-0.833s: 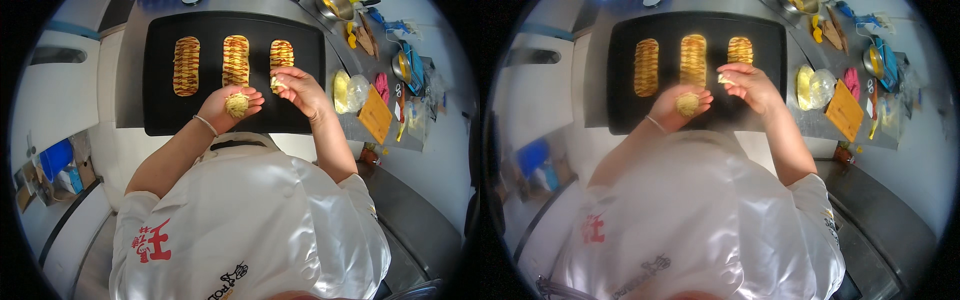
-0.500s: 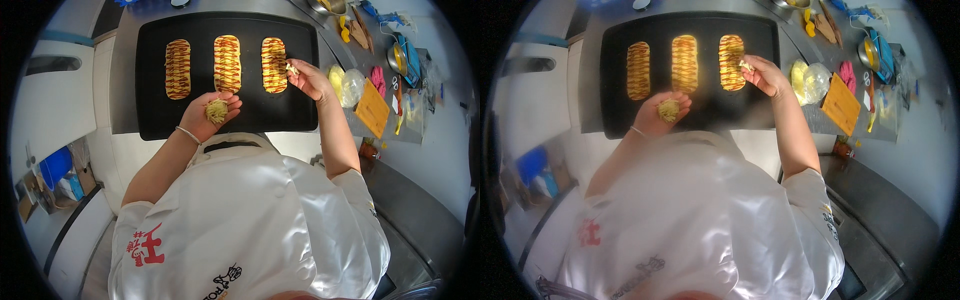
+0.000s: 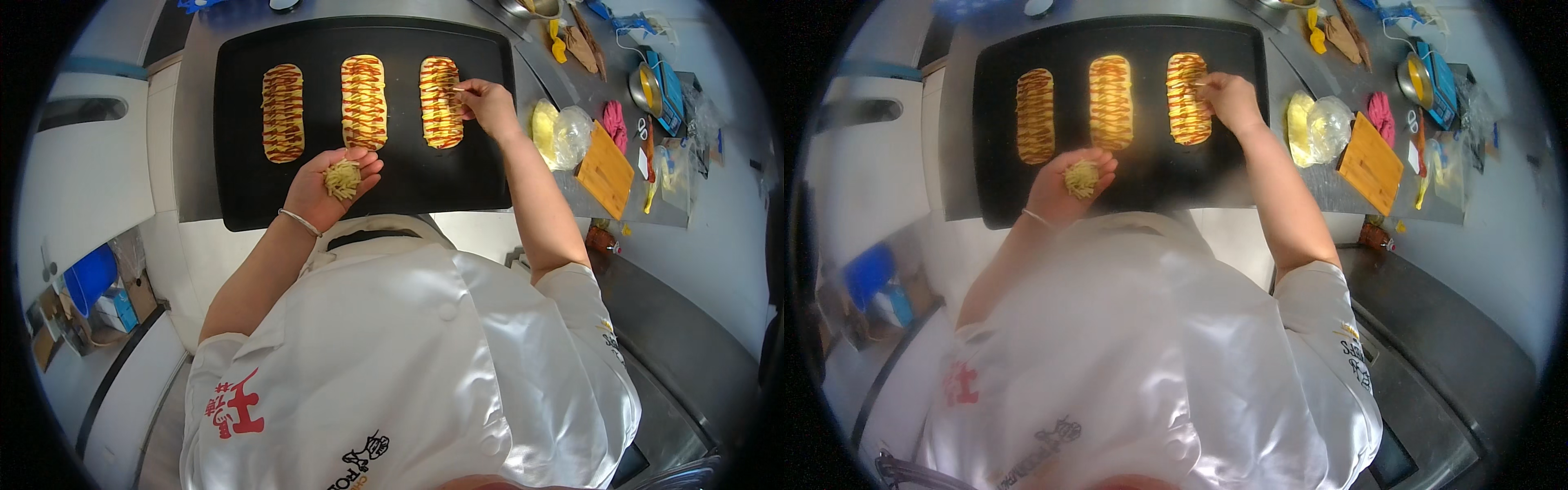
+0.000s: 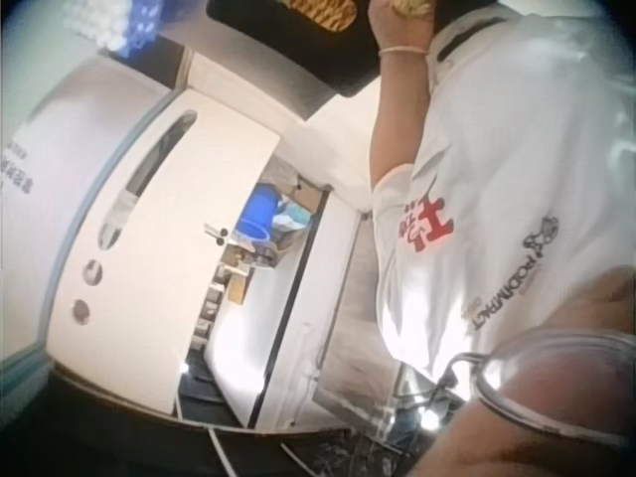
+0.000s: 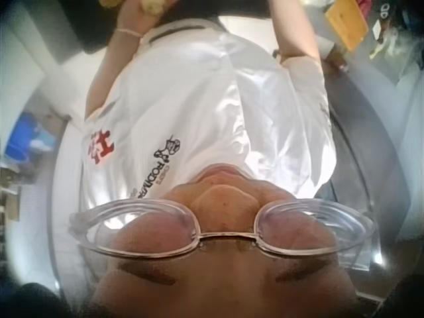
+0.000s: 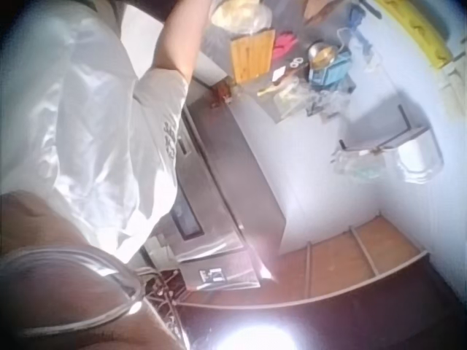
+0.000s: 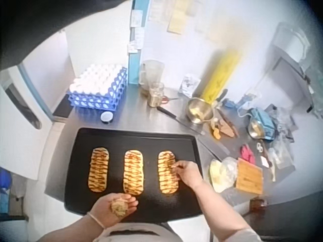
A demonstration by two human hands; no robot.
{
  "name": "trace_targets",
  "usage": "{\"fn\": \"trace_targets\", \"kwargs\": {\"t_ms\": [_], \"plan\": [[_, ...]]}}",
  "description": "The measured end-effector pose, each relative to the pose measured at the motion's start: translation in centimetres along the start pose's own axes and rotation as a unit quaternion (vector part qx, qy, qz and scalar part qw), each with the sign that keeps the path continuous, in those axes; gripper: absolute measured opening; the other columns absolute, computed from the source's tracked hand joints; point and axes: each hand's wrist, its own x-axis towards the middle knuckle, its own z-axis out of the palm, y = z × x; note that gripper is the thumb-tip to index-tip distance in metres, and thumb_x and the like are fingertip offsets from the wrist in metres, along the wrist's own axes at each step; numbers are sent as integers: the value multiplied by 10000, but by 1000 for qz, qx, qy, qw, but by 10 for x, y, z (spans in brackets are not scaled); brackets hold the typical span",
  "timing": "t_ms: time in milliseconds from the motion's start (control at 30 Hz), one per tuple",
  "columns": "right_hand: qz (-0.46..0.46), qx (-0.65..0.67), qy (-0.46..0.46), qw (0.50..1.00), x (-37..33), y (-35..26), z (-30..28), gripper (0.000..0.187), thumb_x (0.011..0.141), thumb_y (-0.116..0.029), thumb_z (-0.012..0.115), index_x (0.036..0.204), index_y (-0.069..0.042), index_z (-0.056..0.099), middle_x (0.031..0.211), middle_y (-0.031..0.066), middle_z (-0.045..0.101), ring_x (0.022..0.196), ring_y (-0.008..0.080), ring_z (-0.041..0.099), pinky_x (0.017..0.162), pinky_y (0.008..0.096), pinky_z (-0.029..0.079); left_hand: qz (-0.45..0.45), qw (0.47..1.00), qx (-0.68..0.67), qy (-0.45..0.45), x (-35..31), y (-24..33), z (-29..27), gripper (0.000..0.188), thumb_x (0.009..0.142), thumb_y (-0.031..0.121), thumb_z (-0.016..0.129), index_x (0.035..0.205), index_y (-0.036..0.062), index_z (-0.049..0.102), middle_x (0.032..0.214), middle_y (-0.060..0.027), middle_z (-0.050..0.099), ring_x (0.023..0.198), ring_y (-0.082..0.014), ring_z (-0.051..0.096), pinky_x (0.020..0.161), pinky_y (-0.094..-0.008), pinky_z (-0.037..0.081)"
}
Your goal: The person assembles hot dogs on a baking tray. They pipe yellow sauce onto three buns, then add red sauce, and finally sprinkle shredded cheese over each one.
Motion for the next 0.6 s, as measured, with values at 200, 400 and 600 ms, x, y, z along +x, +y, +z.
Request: {"fn": "trace_targets", "kwargs": {"t_ms": [200,400,600], "plan": [[-9,-24,-14,1000,-1,7,-8,130,899,-55,659,1009,14,668,765,24,636,636,71,590,612,205,512,-12,999,-25,36,-2,4,7,262,943,131,495,1058,-69,618,1070,-179,661,1016,-293,665,920,-407,554],[27,-1,-2,1000,-2,26,-5,197,854,-92,670,1003,36,686,751,82,688,607,123,636,598,280,515,-44,995,-82,39,-2,8,7,224,963,85,504,1089,-79,593,1097,-197,653,1038,-294,659,914,-386,563],[1,-103,-12,995,-13,7,-1,178,811,-139,709,936,-12,717,779,140,695,647,213,679,649,318,532,-12,999,0,31,1,5,6,253,937,115,505,1061,-74,620,1060,-175,667,1003,-277,671,893,-387,568]]}}
